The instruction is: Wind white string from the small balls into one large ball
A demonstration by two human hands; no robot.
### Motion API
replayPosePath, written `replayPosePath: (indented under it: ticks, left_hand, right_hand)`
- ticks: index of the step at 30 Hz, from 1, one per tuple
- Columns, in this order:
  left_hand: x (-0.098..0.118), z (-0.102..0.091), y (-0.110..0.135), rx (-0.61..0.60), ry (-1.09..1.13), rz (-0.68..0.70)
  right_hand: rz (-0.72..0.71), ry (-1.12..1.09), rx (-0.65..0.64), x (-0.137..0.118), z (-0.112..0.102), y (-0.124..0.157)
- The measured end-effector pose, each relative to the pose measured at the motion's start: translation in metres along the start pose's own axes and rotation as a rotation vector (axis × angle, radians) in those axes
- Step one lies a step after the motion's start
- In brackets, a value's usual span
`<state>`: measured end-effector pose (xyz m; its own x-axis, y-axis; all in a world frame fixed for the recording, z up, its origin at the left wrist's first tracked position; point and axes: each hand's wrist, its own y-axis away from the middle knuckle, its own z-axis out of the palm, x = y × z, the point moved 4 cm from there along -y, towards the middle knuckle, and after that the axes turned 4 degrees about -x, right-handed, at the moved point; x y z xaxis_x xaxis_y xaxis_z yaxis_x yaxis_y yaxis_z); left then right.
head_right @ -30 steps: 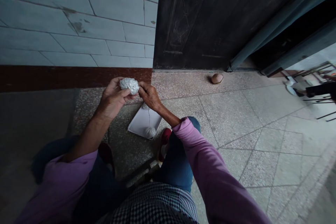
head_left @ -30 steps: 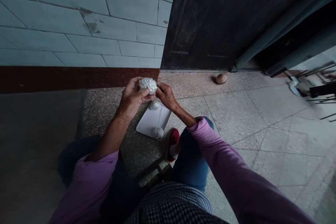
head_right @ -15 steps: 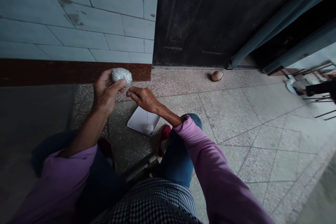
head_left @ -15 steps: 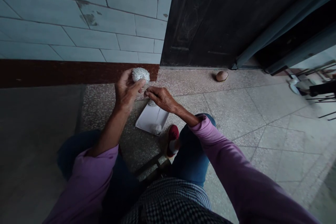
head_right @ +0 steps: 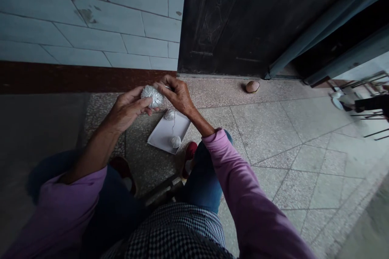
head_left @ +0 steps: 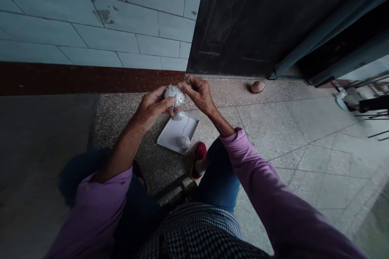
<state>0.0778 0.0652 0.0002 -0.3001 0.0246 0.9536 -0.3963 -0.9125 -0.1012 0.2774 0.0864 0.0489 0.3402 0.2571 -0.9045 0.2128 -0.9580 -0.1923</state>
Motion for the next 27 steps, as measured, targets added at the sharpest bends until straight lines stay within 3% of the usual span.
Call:
replayPosePath:
  ticks: [6, 14, 22, 27]
  left_hand:
    - [-0.01, 0.0, -0.011, 0.185, 0.002, 0.031]
    - [-0.013, 0.009, -0.014, 0.113, 0.141, -0.008]
    - [-0.014, 0.014, -0.016, 0.129, 0.264, -0.024]
    - [-0.014, 0.015, -0.015, 0.162, 0.224, -0.002]
  right_hand:
    - [0.034, -0.027, 0.01, 0.02, 0.003, -0.012]
    - [0.026, -0.071, 0.056, 0.034, -0.005, -0.01]
    - [0.032, -0.139, 0.065, 0.031, 0.011, -0.004]
    - [0.061, -0.126, 0.052, 0.037, 0.02, 0.001]
